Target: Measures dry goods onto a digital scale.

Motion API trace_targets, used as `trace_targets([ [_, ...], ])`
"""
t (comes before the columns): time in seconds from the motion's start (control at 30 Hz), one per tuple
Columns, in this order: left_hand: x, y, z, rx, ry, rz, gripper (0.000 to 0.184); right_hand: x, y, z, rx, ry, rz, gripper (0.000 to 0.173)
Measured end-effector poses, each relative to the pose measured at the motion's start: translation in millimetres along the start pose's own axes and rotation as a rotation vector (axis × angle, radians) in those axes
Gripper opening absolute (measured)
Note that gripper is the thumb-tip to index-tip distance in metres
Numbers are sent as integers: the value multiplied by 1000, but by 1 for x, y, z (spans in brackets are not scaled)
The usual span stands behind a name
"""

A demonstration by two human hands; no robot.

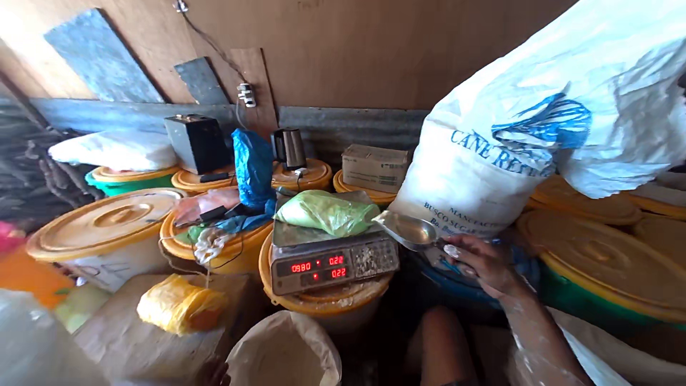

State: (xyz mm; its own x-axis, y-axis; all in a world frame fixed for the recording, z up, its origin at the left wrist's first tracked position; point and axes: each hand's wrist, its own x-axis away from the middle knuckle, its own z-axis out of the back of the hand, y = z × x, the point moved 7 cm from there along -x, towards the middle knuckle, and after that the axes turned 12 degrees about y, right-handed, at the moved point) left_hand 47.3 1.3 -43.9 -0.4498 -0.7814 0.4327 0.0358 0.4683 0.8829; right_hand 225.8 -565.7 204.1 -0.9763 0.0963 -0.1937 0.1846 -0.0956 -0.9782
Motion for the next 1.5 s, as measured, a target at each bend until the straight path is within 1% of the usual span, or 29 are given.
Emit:
trace_targets([
  [0.1, -5, -2, 3, 25, 34, 0, 15, 24, 7, 13, -50, -27, 47, 25],
  [0.17, -2, 0, 5, 8, 29, -43, 22, 40, 15, 16, -84, -94, 59, 24],
  [0.23, 1, 2, 4, 5, 53, -52, 23, 55, 28, 9, -115, -176, 48, 23],
  [0.27, 1, 1, 3, 14, 58, -43, 19, 62, 34, 2, -117, -219, 30, 22],
  [0.33, 0, 0, 3, 25, 51, -34, 16, 75, 48, -19, -97, -281, -28, 23],
  [0.47, 5, -2, 2, -13, 76, 10, 14, 97, 74, -77, -37, -396, -127, 25],
  [0.6, 10, -3, 5, -14, 115, 19, 14, 113, 94, -131, -104, -551, -166, 25],
  [0.7, 7, -5, 9, -4, 116, 20, 13, 122, 98, -158, -108, -632, -199, 25],
  [0.83, 4, -5, 13, 30, 109, 12, 15, 132, 104, -179, -28, -685, -208, 25],
  [0.97, 5, -1, 11, -4, 132, 24, 13, 140, 115, -188, 54, -711, -247, 26],
  [1.1, 3, 1, 9, 12, 125, 5, 18, 147, 126, -203, 39, -730, -265, 26],
  [1.13, 1, 2, 8, 12, 102, -12, 19, 148, 130, -210, 69, -738, -267, 27],
  [1.2, -1, -1, 6, 4, 64, -39, 15, 151, 138, -222, 199, -759, -265, 28],
  [1.27, 0, -3, 4, 12, 75, -6, 17, 152, 147, -230, 316, -767, -247, 32],
  [1.3, 0, -3, 4, 12, 92, 10, 17, 152, 150, -232, 325, -759, -236, 32],
  [1.37, -2, -3, 5, 1, 115, 23, 16, 151, 152, -228, 259, -739, -241, 30],
  [1.5, -4, -4, 7, 7, 120, 33, 18, 149, 147, -205, 11, -665, -266, 27],
])
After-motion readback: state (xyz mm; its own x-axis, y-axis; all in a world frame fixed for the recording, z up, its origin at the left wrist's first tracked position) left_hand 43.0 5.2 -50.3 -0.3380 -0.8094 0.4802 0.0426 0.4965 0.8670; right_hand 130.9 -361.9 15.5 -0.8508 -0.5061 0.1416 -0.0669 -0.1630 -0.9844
